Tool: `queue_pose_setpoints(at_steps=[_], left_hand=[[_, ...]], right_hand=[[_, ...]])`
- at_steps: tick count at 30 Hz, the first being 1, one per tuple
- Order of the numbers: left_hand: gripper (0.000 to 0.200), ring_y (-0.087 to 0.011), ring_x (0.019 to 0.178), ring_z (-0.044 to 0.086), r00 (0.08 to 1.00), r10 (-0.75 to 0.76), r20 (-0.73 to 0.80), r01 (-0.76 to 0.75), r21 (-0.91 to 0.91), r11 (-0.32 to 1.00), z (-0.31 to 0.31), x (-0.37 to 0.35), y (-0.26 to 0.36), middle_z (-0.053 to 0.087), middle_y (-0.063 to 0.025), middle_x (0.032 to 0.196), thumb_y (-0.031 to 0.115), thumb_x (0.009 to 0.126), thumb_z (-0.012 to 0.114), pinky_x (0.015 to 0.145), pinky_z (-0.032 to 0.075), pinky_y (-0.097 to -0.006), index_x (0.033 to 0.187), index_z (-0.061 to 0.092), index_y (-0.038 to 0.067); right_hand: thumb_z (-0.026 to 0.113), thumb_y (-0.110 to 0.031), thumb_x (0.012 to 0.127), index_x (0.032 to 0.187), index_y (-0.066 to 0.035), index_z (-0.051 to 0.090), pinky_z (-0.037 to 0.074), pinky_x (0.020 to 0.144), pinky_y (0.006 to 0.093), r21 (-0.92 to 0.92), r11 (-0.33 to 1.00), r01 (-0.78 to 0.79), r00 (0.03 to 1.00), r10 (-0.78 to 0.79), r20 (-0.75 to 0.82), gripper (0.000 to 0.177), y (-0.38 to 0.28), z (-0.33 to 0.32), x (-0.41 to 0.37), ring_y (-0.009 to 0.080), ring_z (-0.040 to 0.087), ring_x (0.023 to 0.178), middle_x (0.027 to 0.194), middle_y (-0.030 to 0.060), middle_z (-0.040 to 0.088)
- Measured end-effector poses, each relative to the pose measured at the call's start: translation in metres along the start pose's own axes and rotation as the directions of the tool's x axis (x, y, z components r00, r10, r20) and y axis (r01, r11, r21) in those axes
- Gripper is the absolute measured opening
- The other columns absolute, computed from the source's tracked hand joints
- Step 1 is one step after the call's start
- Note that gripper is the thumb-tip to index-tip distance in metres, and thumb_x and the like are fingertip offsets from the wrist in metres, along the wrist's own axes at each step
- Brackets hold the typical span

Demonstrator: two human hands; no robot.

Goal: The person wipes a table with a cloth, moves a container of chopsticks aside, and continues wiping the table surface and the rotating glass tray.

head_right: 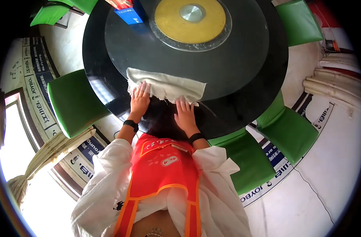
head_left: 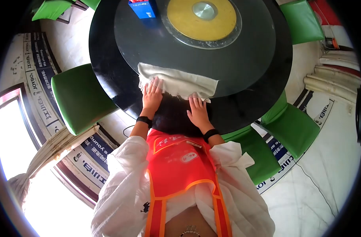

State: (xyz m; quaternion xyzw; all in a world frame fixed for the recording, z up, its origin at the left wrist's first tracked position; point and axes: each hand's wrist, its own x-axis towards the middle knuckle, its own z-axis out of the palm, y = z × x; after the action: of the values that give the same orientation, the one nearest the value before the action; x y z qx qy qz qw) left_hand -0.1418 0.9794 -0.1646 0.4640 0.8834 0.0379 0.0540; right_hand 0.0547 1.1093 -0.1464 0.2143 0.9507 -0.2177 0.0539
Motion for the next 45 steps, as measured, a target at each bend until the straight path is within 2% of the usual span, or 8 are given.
queue_pose_setpoints(at_steps=[4, 7, 15, 18, 25, 28, 32, 45], left_hand=[[0.055, -0.0231, 0.126, 0.029, 0.96, -0.28, -0.024, 0.281, 0.042, 0.959, -0.021, -0.02, -0.014, 0.033, -0.0085, 0.135, 0.009, 0.07, 0.051, 0.103, 0.022, -0.0413, 0.124, 0.041, 0.013], [0.048, -0.0302, 0.115, 0.04, 0.655, -0.754, 0.057, 0.743, -0.23, 0.628, 0.0, -0.039, -0.048, 0.04, -0.0122, 0.128, 0.011, 0.074, 0.051, 0.092, 0.035, -0.0404, 0.121, 0.041, 0.008], [0.046, -0.0178, 0.064, 0.059, 0.617, -0.751, 0.234, 0.535, -0.825, 0.182, 0.052, -0.019, -0.078, 0.061, -0.0092, 0.072, 0.022, 0.075, 0.065, 0.058, 0.047, -0.0278, 0.107, 0.045, -0.004], [0.011, -0.0064, 0.049, 0.049, 0.615, -0.56, 0.555, 0.549, -0.811, -0.2, 0.027, -0.003, -0.07, 0.054, 0.0, 0.059, 0.014, 0.076, 0.063, 0.044, 0.038, -0.0166, 0.072, 0.061, 0.004], [0.018, -0.0114, 0.058, 0.054, 0.624, -0.554, 0.551, 0.661, -0.75, -0.002, 0.014, 0.001, -0.077, 0.057, -0.005, 0.066, 0.018, 0.079, 0.054, 0.052, 0.045, -0.0217, 0.078, 0.057, 0.0], [0.018, -0.0159, 0.068, 0.058, 0.638, -0.432, 0.637, 0.523, -0.771, -0.363, -0.013, -0.002, -0.08, 0.058, -0.0089, 0.077, 0.016, 0.084, 0.045, 0.063, 0.05, -0.0253, 0.088, 0.051, 0.0], [0.02, -0.0234, 0.082, 0.06, 0.726, -0.401, 0.558, 0.482, -0.829, -0.281, -0.039, 0.022, -0.076, 0.056, -0.0132, 0.092, 0.016, 0.089, 0.039, 0.074, 0.05, -0.031, 0.098, 0.044, -0.001], [0.019, -0.026, 0.091, 0.06, 0.846, -0.393, 0.362, 0.302, -0.931, -0.208, -0.032, 0.083, -0.067, 0.055, -0.0152, 0.093, 0.012, 0.088, 0.045, 0.078, 0.047, -0.0349, 0.101, 0.039, -0.001]], right_hand=[[0.056, -0.006, 0.067, 0.122, -0.002, 0.038, 0.031, 0.095, 0.0435, 0.073, 0.993, 0.089, 0.995, -0.086, -0.041, 0.058, -0.008, -0.009, -0.006, 0.0304, 0.036, 0.116, 0.125, 0.0155, 0.038], [0.054, -0.002, 0.067, 0.118, -0.001, 0.041, 0.035, 0.092, 0.0393, 0.303, 0.951, 0.055, 0.998, -0.044, -0.043, 0.052, 0.016, 0.005, -0.021, 0.0324, 0.038, 0.113, 0.121, 0.0171, 0.041], [0.065, -0.006, 0.064, 0.104, 0.002, 0.042, 0.042, 0.076, 0.0344, 0.645, 0.558, -0.522, 0.567, 0.792, -0.226, 0.046, 0.05, 0.046, -0.035, 0.0266, 0.052, 0.087, 0.092, 0.0167, 0.048], [0.069, -0.012, 0.067, 0.097, 0.0, 0.046, 0.041, 0.048, 0.0245, 0.878, 0.108, -0.466, 0.602, 0.767, 0.225, 0.04, 0.041, 0.031, -0.022, 0.0134, 0.051, 0.052, 0.07, 0.0044, 0.056], [0.063, -0.021, 0.074, 0.077, -0.005, 0.056, 0.041, 0.05, 0.0244, 0.761, 0.269, -0.59, 0.734, 0.573, 0.366, 0.018, 0.059, 0.036, -0.009, 0.0116, 0.053, 0.057, 0.072, 0.0014, 0.055], [0.058, -0.021, 0.078, 0.081, -0.003, 0.054, 0.046, 0.06, 0.0268, 0.842, -0.376, -0.386, 0.713, 0.458, 0.531, 0.018, 0.035, -0.021, -0.006, 0.0169, 0.057, 0.069, 0.076, 0.0046, 0.057], [0.056, -0.018, 0.08, 0.092, -0.004, 0.05, 0.048, 0.065, 0.0301, 0.704, -0.676, -0.216, 0.732, 0.365, 0.575, 0.019, 0.047, -0.045, 0.013, 0.0225, 0.057, 0.075, 0.086, 0.0083, 0.056], [0.046, -0.013, 0.088, 0.106, 0.005, 0.043, 0.044, 0.09, 0.0385, 0.648, -0.746, 0.153, 0.76, 0.508, 0.406, 0.026, 0.091, -0.067, 0.057, 0.0308, 0.053, 0.097, 0.105, 0.0159, 0.053]])
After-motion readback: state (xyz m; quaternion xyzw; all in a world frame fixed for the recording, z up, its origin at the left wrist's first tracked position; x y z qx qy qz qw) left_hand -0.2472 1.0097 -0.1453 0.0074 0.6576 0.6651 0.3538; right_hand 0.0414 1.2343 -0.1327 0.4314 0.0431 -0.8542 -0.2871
